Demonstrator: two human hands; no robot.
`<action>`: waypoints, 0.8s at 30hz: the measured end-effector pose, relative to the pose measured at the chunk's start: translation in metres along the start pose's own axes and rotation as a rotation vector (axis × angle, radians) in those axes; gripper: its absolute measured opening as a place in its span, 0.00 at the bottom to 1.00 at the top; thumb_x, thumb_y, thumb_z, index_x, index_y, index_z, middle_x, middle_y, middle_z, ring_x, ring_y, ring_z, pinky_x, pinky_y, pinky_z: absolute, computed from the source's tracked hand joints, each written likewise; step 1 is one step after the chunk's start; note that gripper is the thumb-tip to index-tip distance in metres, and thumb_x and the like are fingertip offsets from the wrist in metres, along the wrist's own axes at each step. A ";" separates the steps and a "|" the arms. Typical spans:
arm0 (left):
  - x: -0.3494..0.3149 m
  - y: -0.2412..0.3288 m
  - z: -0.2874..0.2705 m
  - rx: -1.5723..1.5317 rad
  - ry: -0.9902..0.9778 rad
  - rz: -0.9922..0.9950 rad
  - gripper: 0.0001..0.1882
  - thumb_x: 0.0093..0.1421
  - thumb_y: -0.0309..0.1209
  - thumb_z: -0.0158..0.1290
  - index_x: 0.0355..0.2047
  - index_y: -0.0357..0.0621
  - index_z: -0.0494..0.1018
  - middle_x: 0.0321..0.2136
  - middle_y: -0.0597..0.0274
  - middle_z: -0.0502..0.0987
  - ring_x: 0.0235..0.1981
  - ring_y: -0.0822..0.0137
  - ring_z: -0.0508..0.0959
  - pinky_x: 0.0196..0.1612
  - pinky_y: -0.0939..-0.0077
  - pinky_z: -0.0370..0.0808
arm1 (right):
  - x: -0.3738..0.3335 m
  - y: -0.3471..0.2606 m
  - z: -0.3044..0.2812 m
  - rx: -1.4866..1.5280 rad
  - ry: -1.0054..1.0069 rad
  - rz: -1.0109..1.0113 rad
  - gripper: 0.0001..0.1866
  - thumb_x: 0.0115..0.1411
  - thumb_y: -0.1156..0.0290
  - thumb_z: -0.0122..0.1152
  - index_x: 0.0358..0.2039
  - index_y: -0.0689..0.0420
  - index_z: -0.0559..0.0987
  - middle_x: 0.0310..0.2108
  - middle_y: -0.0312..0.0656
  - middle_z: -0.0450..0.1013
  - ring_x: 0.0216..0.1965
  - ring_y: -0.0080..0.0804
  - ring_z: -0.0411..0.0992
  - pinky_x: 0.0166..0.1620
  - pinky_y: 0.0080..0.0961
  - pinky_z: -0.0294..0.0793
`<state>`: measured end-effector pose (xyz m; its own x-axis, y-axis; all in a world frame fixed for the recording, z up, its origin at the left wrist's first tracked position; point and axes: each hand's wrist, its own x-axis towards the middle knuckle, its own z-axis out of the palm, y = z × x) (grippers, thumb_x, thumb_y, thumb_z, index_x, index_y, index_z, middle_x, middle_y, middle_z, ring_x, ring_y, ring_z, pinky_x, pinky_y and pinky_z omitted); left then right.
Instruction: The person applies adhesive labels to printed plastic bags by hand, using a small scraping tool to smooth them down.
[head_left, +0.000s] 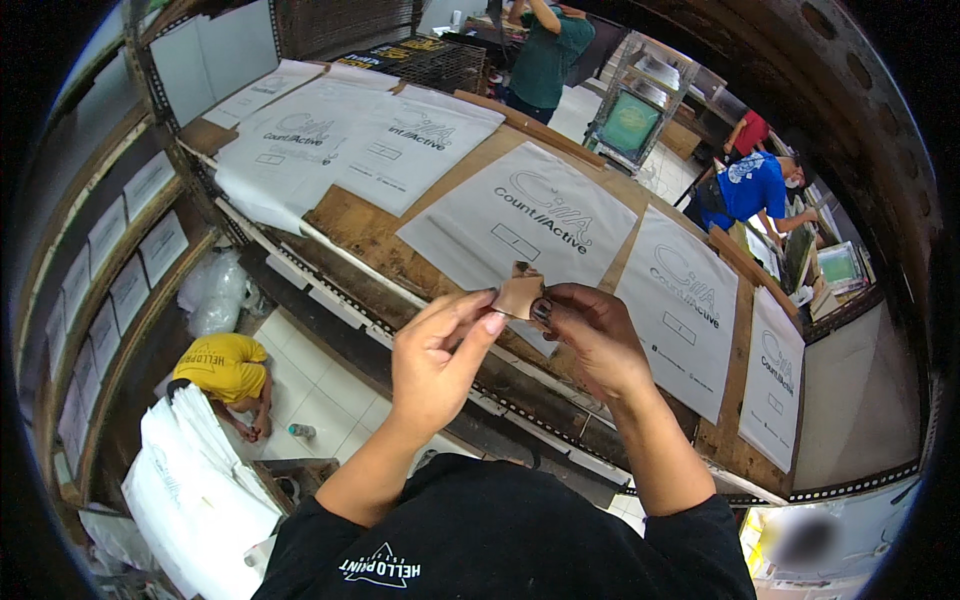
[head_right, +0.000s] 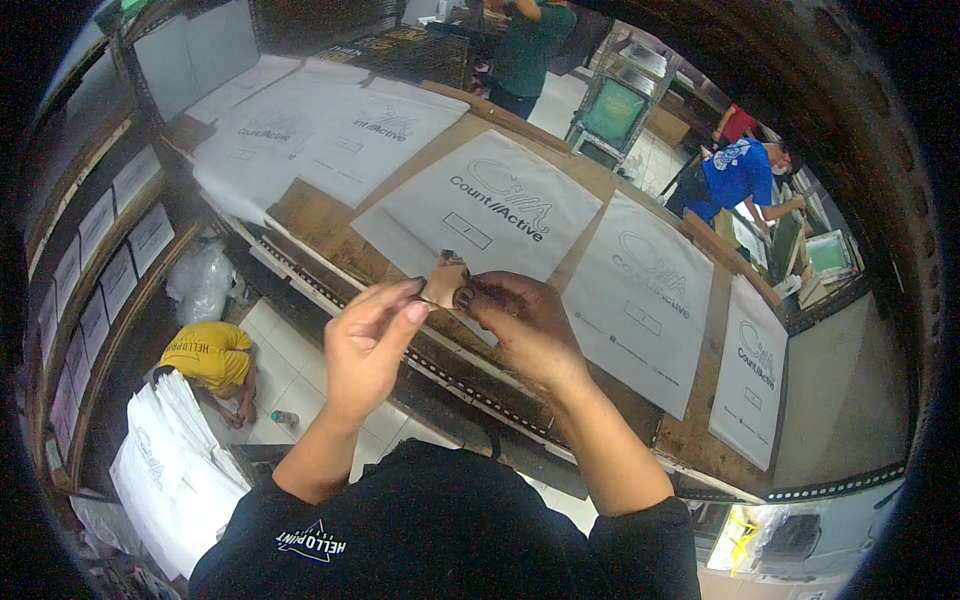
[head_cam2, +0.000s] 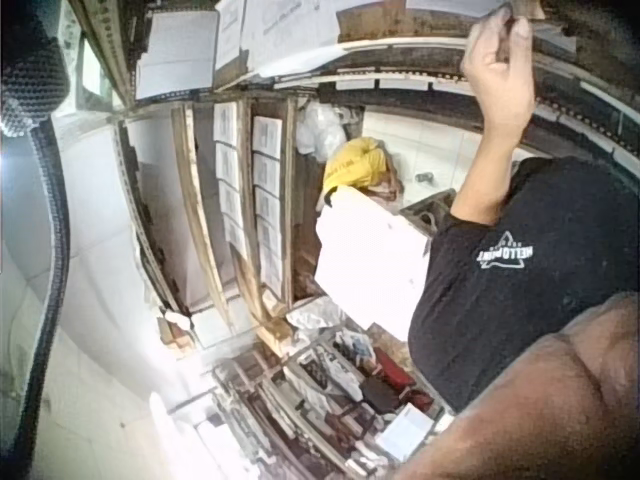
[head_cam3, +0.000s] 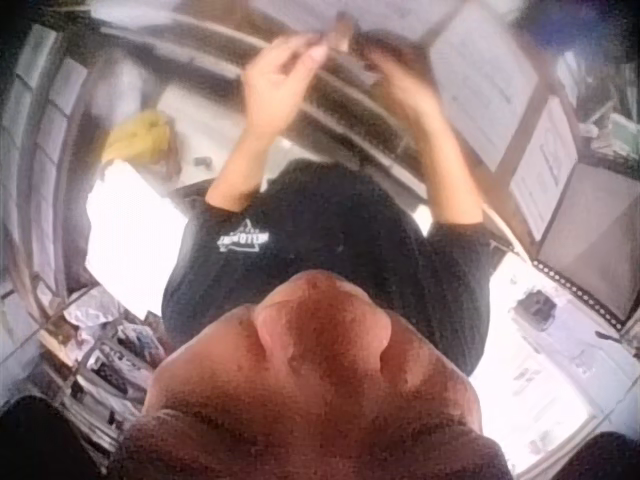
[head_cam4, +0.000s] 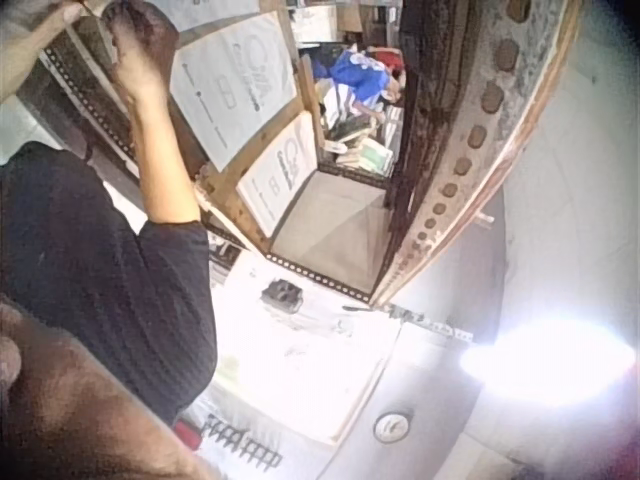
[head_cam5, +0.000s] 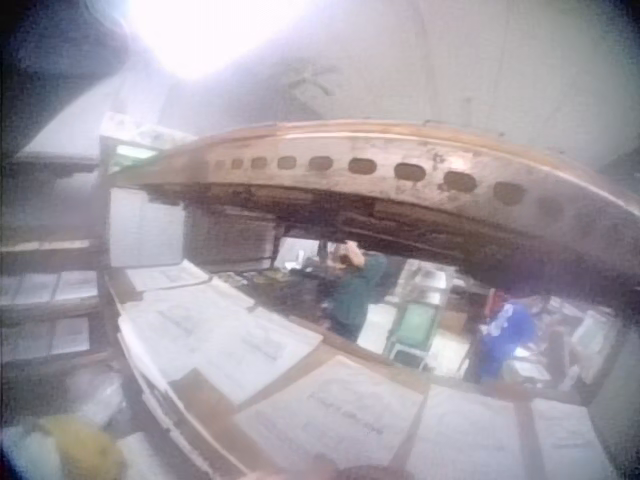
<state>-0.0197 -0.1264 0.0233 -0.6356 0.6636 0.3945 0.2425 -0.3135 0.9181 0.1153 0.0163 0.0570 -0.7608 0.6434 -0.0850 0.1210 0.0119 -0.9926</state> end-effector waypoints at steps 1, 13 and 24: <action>-0.003 -0.005 0.003 -0.141 -0.019 -0.061 0.15 0.65 0.26 0.60 0.49 0.29 0.78 0.40 0.57 0.82 0.43 0.72 0.81 0.48 0.79 0.76 | -0.003 0.001 0.002 -0.006 0.007 -0.018 0.17 0.63 0.69 0.65 0.48 0.67 0.79 0.41 0.43 0.79 0.43 0.26 0.75 0.45 0.26 0.74; 0.000 -0.031 0.005 -0.772 -0.079 -0.283 0.13 0.68 0.25 0.53 0.50 0.31 0.74 0.46 0.52 0.81 0.44 0.65 0.81 0.50 0.68 0.79 | -0.006 0.009 0.025 0.294 0.013 -0.057 0.21 0.62 0.70 0.67 0.53 0.63 0.76 0.44 0.43 0.78 0.47 0.28 0.75 0.52 0.25 0.74; 0.023 -0.041 -0.011 -0.296 -0.071 -0.218 0.13 0.64 0.29 0.61 0.45 0.33 0.80 0.37 0.61 0.83 0.33 0.76 0.78 0.38 0.80 0.75 | 0.017 0.019 0.023 0.225 0.000 -0.080 0.13 0.65 0.75 0.62 0.48 0.67 0.78 0.42 0.42 0.79 0.43 0.29 0.78 0.45 0.29 0.81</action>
<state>-0.0524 -0.1052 -0.0057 -0.5939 0.7786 0.2025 -0.1216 -0.3357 0.9341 0.0904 0.0098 0.0342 -0.7622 0.6474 -0.0057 -0.0848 -0.1085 -0.9905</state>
